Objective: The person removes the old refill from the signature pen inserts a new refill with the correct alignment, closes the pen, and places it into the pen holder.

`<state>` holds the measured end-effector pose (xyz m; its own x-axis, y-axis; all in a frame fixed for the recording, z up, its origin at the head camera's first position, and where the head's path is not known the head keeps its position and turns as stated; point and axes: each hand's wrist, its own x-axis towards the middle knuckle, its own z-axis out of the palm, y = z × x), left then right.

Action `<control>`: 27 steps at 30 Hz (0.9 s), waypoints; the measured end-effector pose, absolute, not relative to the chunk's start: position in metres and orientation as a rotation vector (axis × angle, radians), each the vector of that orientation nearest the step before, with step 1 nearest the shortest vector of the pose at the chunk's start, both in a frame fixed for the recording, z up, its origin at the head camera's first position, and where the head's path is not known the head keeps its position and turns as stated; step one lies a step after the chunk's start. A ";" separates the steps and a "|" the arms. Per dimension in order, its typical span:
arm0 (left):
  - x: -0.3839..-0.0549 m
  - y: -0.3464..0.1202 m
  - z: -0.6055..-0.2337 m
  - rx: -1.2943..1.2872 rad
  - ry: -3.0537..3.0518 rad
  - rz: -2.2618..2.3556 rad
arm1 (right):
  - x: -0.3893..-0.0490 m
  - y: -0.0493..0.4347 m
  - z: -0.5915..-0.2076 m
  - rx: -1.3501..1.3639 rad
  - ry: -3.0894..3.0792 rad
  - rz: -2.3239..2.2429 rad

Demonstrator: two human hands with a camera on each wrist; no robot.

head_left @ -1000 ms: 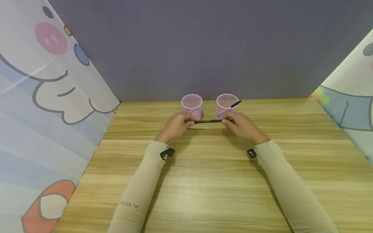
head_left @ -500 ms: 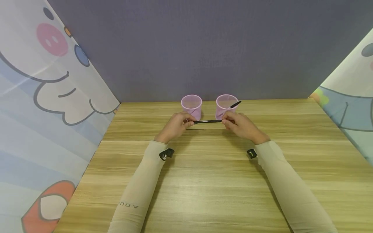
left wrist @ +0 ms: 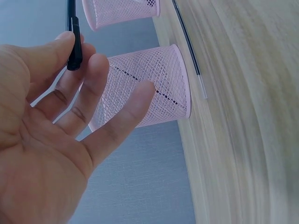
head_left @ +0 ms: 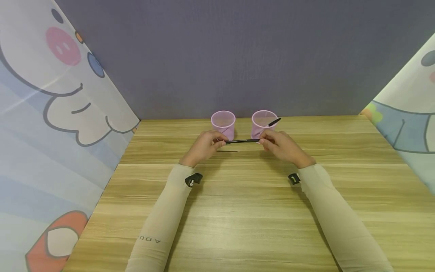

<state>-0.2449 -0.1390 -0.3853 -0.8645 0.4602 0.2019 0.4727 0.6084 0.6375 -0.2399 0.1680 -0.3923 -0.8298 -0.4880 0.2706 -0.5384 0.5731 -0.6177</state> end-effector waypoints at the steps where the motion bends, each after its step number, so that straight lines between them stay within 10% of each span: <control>1: -0.245 -0.139 -0.385 -0.810 -2.802 -1.116 | -0.241 0.168 -0.393 0.894 -2.721 1.107; 27: -0.249 -0.138 -0.382 -0.782 -2.746 -1.239 | -0.247 0.178 -0.388 0.913 -2.674 1.210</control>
<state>-0.2486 -0.1384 -0.3817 -0.8732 0.4318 0.2259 0.4551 0.5568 0.6948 -0.2471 0.1780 -0.3883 -0.8215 -0.4892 0.2930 -0.5430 0.5144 -0.6637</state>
